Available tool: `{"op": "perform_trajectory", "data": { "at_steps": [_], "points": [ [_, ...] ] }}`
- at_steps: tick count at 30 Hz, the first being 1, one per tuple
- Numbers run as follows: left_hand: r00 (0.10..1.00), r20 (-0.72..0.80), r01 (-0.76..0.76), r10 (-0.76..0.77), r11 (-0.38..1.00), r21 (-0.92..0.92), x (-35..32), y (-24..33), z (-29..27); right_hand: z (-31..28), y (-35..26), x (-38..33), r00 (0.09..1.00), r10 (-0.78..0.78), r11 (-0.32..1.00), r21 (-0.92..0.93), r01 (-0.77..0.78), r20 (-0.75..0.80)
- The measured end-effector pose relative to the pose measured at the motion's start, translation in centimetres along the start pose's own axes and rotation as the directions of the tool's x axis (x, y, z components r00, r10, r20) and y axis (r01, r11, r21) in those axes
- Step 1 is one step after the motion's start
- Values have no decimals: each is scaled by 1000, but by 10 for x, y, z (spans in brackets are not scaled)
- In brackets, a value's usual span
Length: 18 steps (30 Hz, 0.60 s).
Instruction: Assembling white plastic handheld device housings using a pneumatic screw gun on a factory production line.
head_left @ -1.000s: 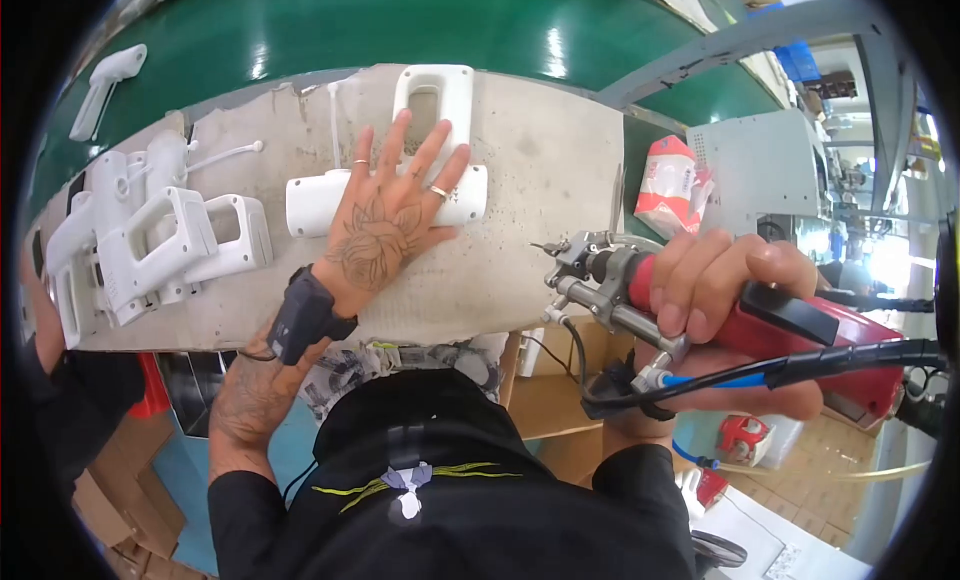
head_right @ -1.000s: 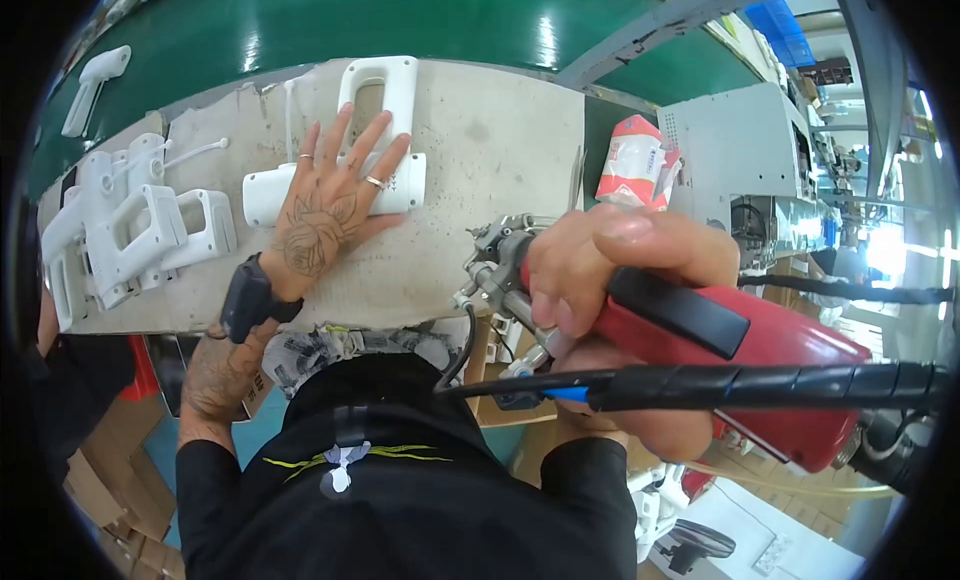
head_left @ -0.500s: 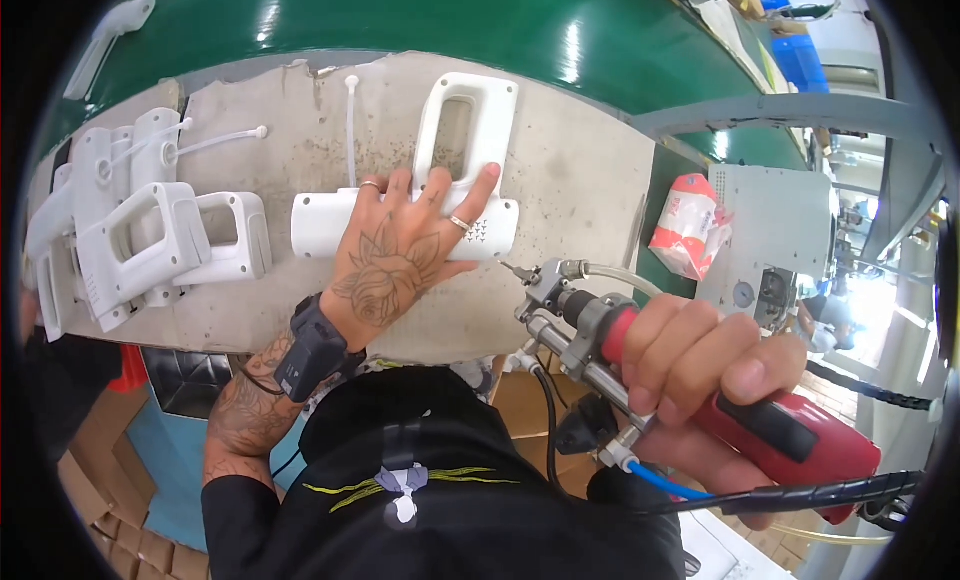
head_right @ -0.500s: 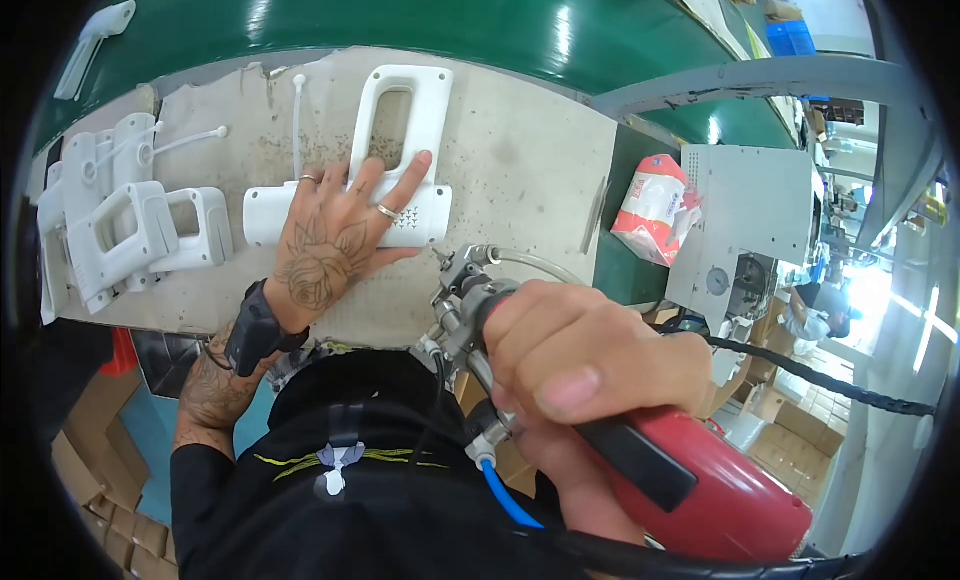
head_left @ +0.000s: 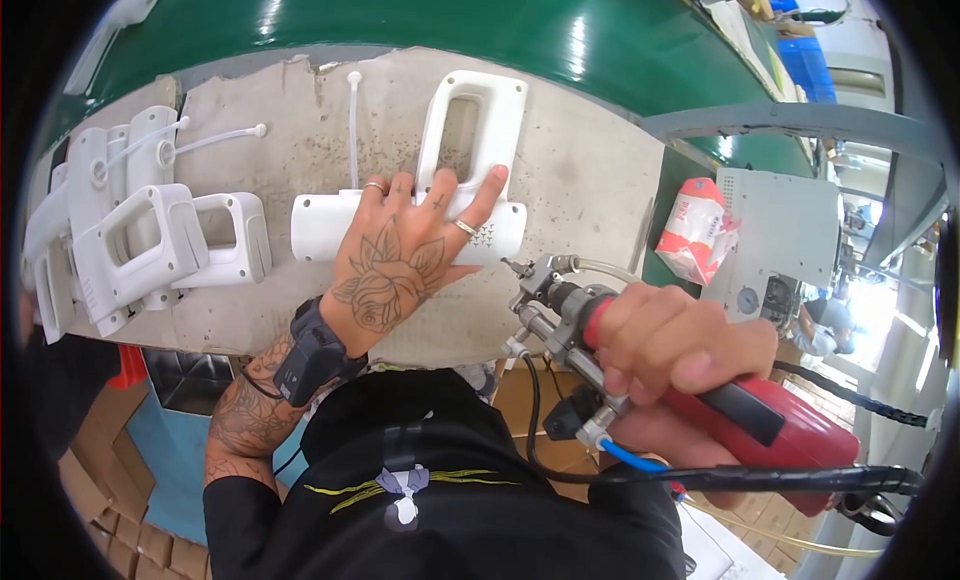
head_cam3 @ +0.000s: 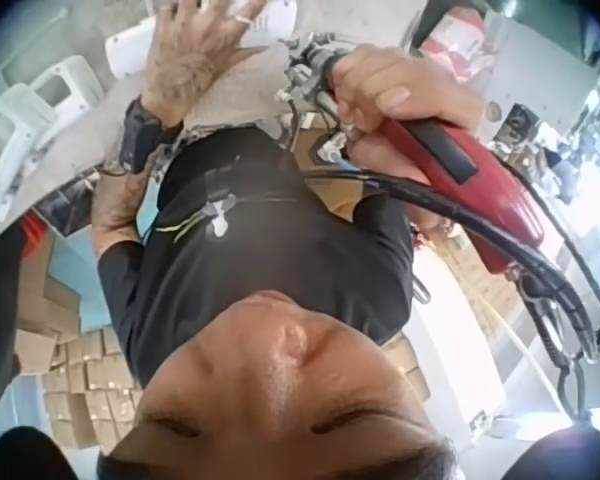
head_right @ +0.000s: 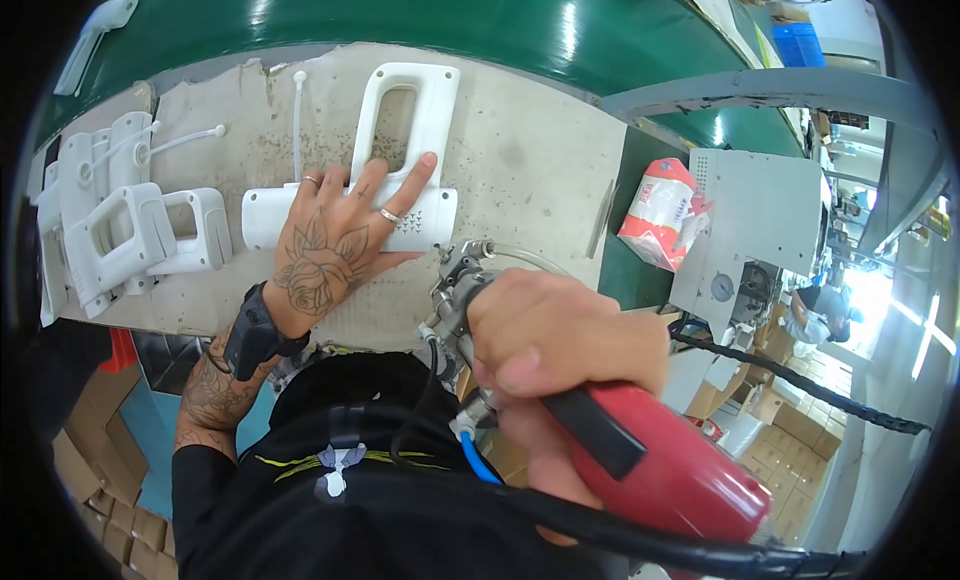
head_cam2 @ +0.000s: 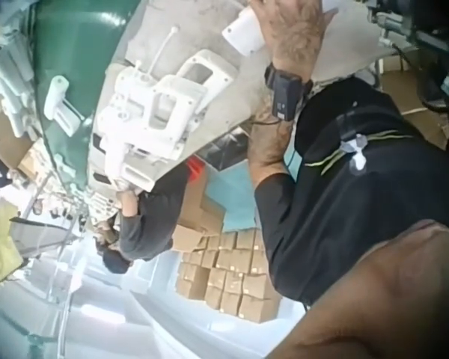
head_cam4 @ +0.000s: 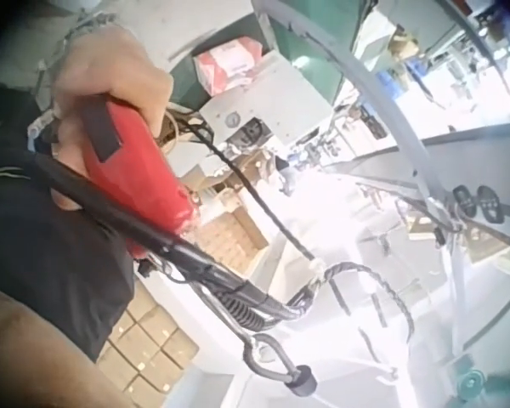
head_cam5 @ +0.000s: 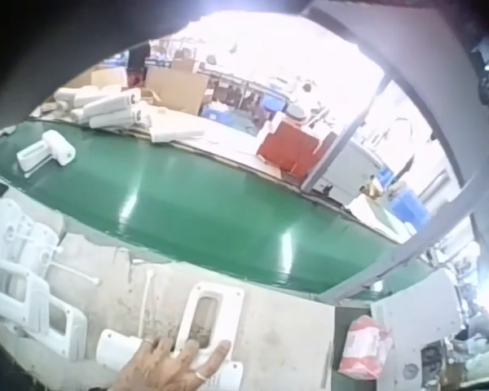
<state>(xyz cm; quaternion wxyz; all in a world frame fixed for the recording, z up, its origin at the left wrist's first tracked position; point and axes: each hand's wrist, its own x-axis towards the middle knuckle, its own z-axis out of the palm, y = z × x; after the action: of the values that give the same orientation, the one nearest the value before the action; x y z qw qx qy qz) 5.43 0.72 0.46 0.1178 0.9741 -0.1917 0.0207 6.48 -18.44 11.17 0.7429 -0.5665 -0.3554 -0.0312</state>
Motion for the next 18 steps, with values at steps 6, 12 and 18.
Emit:
{"op": "perform_trajectory", "data": {
  "at_steps": [6,12,18],
  "points": [
    [1000,2,8,-8,1000,12,1,2,-3,5,0,1,996,59,996,-61,-63,-64],
    [999,-32,-5,5,1000,0,-6,8,-2,-2,-22,9,999,23,997,76,-25,31],
    [999,-8,31,-32,996,-88,-27,19,1,4,-70,17,999,1,993,-119,5,51]
  ]
}}
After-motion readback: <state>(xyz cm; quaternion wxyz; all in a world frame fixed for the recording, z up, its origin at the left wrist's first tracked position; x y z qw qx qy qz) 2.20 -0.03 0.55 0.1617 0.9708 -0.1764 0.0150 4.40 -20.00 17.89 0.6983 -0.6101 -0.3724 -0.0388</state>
